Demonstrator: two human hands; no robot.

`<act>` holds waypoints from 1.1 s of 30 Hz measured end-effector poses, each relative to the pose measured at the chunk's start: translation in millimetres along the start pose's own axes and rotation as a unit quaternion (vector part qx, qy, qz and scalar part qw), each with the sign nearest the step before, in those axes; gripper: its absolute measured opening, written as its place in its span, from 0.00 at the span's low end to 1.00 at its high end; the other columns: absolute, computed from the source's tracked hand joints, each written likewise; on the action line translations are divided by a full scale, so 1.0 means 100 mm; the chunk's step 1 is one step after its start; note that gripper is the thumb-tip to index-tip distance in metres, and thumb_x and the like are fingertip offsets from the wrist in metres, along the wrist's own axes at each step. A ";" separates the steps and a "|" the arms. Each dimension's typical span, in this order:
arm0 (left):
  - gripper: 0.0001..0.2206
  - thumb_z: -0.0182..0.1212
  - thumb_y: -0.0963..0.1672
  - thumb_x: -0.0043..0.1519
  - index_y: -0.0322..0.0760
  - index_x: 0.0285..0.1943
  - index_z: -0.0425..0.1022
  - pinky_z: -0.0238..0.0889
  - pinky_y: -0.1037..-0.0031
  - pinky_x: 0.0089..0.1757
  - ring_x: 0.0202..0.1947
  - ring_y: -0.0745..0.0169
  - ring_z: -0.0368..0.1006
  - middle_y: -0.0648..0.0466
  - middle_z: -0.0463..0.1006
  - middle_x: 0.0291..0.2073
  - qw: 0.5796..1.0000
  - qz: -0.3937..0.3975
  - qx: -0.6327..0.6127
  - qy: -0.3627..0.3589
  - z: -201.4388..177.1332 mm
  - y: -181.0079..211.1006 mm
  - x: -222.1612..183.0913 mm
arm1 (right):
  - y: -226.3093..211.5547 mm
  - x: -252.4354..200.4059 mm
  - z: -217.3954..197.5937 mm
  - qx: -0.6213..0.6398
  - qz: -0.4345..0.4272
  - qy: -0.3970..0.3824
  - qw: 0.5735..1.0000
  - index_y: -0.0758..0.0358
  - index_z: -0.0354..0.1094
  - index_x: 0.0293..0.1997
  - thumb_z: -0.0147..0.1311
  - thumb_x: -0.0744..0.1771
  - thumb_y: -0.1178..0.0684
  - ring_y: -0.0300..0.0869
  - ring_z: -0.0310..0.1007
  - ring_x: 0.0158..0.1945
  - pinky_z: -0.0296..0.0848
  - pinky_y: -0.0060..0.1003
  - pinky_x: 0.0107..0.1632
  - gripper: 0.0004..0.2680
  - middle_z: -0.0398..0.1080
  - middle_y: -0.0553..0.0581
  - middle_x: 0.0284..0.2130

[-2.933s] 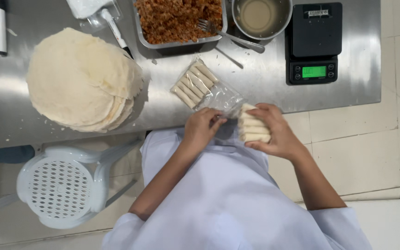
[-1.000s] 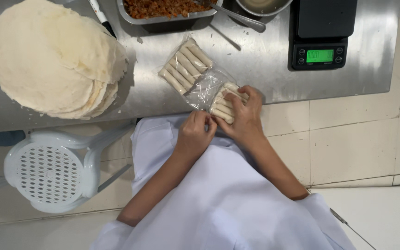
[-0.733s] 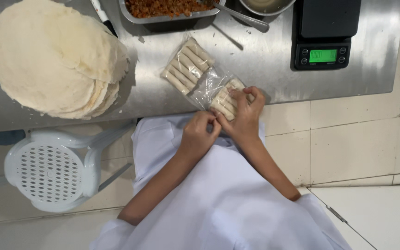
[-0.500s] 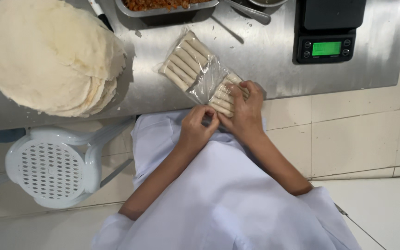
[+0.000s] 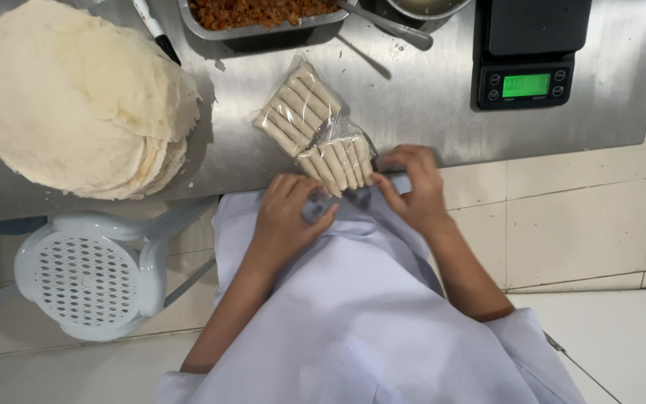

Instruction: The person prepares spring rolls by placing meat filling onto wrappers with a fork, rolling them by hand, weighing them on a scale, and placing them in a plastic bag.

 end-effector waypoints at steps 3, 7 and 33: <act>0.24 0.78 0.48 0.51 0.37 0.54 0.77 0.69 0.55 0.49 0.48 0.42 0.74 0.45 0.75 0.43 0.988 0.101 0.086 0.084 0.13 0.20 0.08 | -0.01 0.21 -0.04 -0.045 -0.008 -0.052 0.998 0.66 0.71 0.50 0.65 0.65 0.61 0.52 0.75 0.51 0.76 0.44 0.51 0.10 0.71 0.58 0.44; 0.24 0.68 0.54 0.58 0.42 0.58 0.74 0.63 0.55 0.50 0.50 0.47 0.72 0.48 0.72 0.45 0.963 0.125 0.206 0.119 0.50 0.23 0.18 | 0.00 0.30 0.19 -0.038 -0.091 -0.086 0.991 0.67 0.72 0.45 0.61 0.64 0.68 0.53 0.75 0.42 0.76 0.45 0.45 0.08 0.71 0.59 0.37; 0.19 0.67 0.41 0.61 0.29 0.58 0.69 0.68 0.55 0.56 0.59 0.33 0.71 0.40 0.69 0.52 0.994 0.046 -0.010 0.095 0.35 -0.06 -0.25 | -0.09 0.10 0.28 -0.090 -0.160 -0.112 0.977 0.54 0.72 0.53 0.59 0.66 0.43 0.60 0.65 0.54 0.71 0.52 0.56 0.13 0.63 0.60 0.47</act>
Point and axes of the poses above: each hand's wrist, its own x-axis towards the middle knuckle, its own z-axis out of the palm, y = z × x, the point moved 9 cm from there along x, towards the middle knuckle
